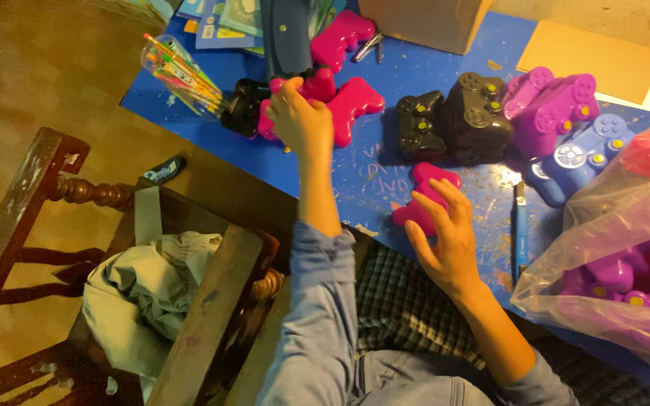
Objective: The person sits at a blue table and assembles colorful plastic toy game controller shells, picking a front and back half and pressing them together by hand. They work through several controllers one at a time, setting each finished unit on the table with the others.
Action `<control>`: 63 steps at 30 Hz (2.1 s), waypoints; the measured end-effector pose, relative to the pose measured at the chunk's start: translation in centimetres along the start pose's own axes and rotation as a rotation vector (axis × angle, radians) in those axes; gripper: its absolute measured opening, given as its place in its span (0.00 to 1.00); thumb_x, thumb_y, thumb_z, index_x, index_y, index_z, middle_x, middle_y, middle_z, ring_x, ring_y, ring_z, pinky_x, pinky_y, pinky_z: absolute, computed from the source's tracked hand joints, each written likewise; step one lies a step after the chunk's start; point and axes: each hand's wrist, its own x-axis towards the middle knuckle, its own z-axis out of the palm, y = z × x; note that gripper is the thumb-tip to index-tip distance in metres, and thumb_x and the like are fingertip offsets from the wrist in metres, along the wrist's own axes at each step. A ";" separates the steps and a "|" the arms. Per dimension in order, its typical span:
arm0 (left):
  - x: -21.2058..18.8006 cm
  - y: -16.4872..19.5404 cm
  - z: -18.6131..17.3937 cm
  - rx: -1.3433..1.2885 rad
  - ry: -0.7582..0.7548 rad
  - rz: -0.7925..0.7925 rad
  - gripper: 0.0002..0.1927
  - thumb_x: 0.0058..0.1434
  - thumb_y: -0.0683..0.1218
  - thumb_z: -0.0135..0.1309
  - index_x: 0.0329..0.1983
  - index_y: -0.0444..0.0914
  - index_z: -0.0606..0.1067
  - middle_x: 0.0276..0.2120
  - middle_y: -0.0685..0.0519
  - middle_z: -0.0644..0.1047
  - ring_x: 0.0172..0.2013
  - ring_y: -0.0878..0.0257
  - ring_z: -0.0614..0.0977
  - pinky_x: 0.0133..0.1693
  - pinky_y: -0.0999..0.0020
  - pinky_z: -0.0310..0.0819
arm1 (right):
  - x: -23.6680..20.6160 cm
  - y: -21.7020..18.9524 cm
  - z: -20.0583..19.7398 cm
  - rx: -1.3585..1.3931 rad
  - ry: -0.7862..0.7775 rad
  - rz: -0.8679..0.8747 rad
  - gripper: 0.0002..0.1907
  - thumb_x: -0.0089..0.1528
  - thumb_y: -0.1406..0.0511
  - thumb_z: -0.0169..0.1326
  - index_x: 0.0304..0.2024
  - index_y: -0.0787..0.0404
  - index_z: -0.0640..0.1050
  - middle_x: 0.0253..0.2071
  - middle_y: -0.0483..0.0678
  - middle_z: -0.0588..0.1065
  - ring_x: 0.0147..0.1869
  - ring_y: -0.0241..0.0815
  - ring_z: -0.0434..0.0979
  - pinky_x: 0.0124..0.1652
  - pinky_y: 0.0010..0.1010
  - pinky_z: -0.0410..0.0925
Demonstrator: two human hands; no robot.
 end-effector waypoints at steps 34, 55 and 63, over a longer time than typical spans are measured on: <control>1.7 -6.0 -0.2 -0.210 -0.346 0.718 0.31 0.61 0.49 0.65 0.64 0.35 0.70 0.58 0.47 0.75 0.61 0.49 0.72 0.62 0.55 0.67 | 5.1 -0.4 3.7 0.238 -0.223 0.309 0.49 0.54 0.60 0.68 0.72 0.64 0.58 0.51 0.55 0.76 0.50 0.45 0.82 0.49 0.34 0.73; -0.2 -5.5 2.9 0.090 -0.525 0.610 0.17 0.64 0.54 0.51 0.50 0.40 0.70 0.46 0.46 0.80 0.53 0.46 0.78 0.53 0.46 0.69 | 12.1 1.7 8.5 0.425 -0.454 0.473 0.33 0.65 0.55 0.52 0.67 0.69 0.67 0.82 0.52 0.41 0.79 0.44 0.54 0.68 0.35 0.55; -4.3 -6.4 -2.1 -0.119 -0.853 0.614 0.24 0.60 0.60 0.56 0.53 0.43 0.69 0.33 0.47 0.83 0.38 0.44 0.84 0.40 0.48 0.77 | 4.5 4.8 3.4 0.488 -0.643 0.523 0.40 0.64 0.59 0.54 0.76 0.60 0.58 0.71 0.60 0.61 0.71 0.50 0.61 0.63 0.38 0.59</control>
